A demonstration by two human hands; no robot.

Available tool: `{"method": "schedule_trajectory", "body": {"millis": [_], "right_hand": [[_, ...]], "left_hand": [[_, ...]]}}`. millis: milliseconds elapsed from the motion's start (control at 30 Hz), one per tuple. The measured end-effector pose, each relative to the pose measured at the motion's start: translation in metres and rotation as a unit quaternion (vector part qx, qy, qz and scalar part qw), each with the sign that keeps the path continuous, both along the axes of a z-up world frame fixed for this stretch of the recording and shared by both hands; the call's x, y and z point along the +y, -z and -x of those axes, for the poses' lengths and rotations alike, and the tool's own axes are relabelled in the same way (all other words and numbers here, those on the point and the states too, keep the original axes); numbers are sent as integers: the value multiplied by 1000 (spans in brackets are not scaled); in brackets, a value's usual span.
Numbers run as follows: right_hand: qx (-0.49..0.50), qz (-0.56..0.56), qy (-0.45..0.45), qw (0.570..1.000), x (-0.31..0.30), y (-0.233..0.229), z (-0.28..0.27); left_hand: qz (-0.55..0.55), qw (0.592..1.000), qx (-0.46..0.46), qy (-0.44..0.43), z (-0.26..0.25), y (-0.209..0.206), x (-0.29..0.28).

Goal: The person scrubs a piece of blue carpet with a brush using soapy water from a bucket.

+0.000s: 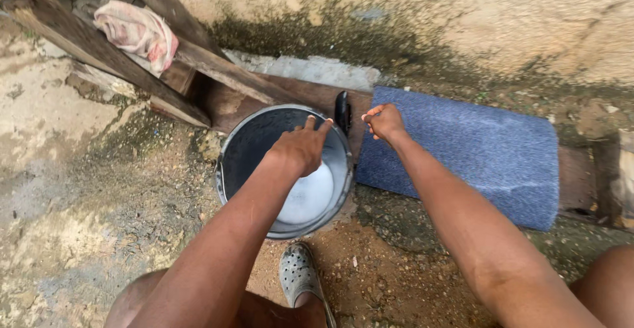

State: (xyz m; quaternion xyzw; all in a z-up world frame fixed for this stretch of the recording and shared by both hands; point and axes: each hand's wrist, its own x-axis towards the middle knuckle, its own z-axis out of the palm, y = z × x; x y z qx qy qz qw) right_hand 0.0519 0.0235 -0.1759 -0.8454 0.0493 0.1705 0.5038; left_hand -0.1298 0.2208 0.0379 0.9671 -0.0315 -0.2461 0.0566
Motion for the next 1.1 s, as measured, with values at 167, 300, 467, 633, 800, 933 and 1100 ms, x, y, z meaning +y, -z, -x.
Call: {"method": "schedule_trajectory", "body": {"millis": [167,300,467,633,800,933,1100], "right_hand": [[-63,152,-15,986,37,61,-19],[-54,181,-10,982,54,111,-39],[-224,219,-70,947,63,162,-56],[-174,218,-56,959,54,144,-35],[-51,166,61,983,35,72,-3],[16,-168,153,974,-1,39,0],[30,-340,151,928,-45,-31,10]], "left_hand": [[58,998,23,-26,-20,0,25],[20,999,-3,-27,-33,17,42],[5,998,34,-47,-44,31,50],[-1,999,39,-28,-50,28,48],[29,999,12,-35,-51,17,42],[20,1000,17,-10,-53,14,35],[14,1000,-15,8,-60,10,11]]}}
